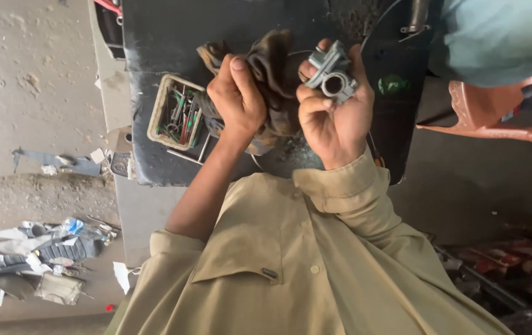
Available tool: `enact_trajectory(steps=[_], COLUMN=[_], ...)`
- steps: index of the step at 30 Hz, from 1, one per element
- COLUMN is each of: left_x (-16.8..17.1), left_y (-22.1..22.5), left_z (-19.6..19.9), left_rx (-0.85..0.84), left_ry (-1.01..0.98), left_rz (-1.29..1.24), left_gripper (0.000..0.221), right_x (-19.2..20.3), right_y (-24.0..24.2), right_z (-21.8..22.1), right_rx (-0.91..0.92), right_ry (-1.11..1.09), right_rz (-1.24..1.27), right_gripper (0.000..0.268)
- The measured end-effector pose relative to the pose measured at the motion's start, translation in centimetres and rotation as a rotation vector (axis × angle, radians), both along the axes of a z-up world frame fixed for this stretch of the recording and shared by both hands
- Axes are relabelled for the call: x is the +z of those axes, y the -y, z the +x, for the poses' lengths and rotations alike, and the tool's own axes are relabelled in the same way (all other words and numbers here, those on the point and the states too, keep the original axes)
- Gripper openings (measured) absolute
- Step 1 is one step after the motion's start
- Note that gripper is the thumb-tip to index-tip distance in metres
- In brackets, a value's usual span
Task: Cleaning and inspecting small internal components of a motorcycle carburetor.
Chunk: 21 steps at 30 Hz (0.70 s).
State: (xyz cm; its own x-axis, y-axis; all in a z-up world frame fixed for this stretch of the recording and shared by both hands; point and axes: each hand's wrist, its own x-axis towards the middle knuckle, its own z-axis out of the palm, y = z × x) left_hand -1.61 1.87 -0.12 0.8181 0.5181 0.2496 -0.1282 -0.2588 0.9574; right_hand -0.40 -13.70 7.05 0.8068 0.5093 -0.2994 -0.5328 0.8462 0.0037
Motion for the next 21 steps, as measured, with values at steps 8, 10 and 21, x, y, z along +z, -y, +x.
enact_trajectory(steps=[8,10,21], left_x=[6.9,7.9,6.9], left_y=[-1.3,-0.5,1.3], left_z=[1.4,1.8,3.0], left_rx=[-0.268,-0.214,-0.128], left_ry=[0.378,0.302,-0.064], left_rz=[0.504,0.466,0.208], left_gripper=[0.029,0.029,0.046], right_x=[-1.2,-0.2,-2.5], right_y=[-1.5,-1.8,0.3], right_z=[-1.7,-1.5,-1.6], right_rx=[-0.132,-0.186,-0.255], right_ry=[0.242,0.273,0.580], right_rz=[-0.696,-0.860,-1.250], right_gripper=[0.033,0.032,0.034])
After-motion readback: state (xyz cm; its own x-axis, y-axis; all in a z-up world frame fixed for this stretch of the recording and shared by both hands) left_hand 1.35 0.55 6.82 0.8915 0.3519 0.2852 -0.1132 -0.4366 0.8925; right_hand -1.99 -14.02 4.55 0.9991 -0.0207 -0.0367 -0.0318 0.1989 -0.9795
